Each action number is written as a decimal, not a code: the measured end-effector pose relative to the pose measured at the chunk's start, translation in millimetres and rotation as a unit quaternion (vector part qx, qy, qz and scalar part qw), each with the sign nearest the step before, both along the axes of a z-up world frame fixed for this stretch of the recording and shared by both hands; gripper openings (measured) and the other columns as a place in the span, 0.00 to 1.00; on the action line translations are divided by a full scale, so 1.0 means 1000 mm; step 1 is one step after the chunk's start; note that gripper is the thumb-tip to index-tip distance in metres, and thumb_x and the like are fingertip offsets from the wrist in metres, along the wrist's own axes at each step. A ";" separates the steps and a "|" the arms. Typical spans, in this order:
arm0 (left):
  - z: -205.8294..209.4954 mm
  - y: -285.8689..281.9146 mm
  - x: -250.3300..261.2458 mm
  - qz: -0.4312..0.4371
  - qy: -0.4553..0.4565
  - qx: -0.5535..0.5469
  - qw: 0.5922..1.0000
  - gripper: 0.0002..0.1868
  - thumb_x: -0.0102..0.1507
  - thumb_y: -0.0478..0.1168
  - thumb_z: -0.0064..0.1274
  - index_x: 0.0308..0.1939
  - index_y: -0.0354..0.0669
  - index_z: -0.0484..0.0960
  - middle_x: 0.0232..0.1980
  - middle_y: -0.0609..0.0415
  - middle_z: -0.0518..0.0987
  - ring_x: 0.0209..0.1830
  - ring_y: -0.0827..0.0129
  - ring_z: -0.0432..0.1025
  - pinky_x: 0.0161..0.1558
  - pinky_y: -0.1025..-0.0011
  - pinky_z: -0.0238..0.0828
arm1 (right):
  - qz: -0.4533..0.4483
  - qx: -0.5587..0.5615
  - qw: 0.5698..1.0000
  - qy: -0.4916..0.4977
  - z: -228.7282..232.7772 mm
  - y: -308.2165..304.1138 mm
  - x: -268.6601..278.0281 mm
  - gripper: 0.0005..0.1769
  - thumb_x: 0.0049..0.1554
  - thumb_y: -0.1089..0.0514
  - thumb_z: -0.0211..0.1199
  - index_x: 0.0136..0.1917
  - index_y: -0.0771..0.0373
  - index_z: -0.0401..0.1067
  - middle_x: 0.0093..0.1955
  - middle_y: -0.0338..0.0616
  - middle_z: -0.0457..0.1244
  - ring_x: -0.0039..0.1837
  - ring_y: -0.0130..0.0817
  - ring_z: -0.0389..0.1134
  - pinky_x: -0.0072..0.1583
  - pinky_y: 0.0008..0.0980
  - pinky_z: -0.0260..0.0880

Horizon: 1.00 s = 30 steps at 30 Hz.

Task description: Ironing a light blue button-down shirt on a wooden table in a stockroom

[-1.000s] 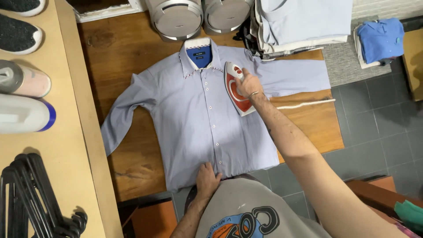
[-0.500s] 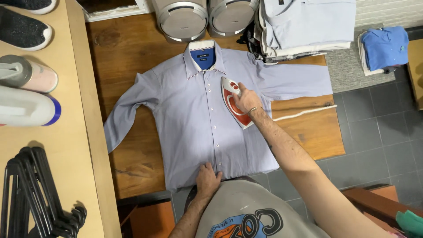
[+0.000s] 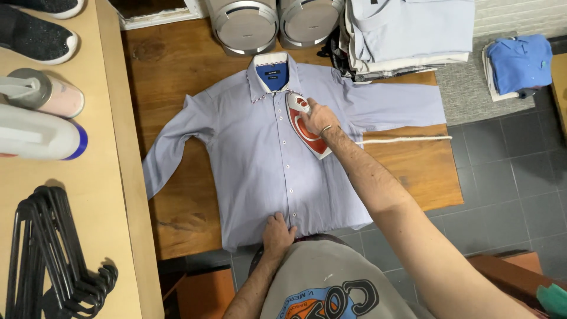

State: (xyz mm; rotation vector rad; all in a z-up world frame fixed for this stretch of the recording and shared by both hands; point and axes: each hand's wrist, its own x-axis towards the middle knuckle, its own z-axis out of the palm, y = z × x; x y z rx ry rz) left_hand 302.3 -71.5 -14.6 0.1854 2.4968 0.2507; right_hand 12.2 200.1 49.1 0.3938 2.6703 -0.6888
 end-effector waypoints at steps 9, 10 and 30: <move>0.010 -0.002 0.001 0.046 -0.035 0.044 0.997 0.36 0.58 0.60 0.61 0.57 0.40 0.66 0.52 0.44 0.72 0.50 0.48 0.78 0.48 0.56 0.81 | 0.026 -0.016 0.999 -0.023 0.024 -0.007 0.066 0.37 0.61 0.37 0.53 0.77 0.54 0.59 0.60 0.71 0.67 0.65 0.66 0.68 0.66 0.57 0.70; 0.008 -0.001 -0.009 0.050 -0.040 0.041 0.997 0.36 0.58 0.60 0.61 0.57 0.40 0.66 0.52 0.44 0.72 0.50 0.48 0.78 0.48 0.56 0.81 | 0.029 -0.018 0.999 -0.029 0.033 -0.007 0.064 0.37 0.61 0.37 0.53 0.77 0.54 0.59 0.60 0.71 0.67 0.65 0.66 0.68 0.66 0.57 0.70; 0.027 -0.003 -0.005 0.051 0.017 0.063 0.997 0.37 0.54 0.62 0.64 0.53 0.40 0.68 0.49 0.44 0.75 0.47 0.47 0.80 0.46 0.55 0.82 | 0.187 -0.023 0.977 -0.105 0.113 0.017 0.246 0.37 0.60 0.41 0.53 0.80 0.45 0.54 0.54 0.69 0.69 0.60 0.66 0.70 0.65 0.59 0.70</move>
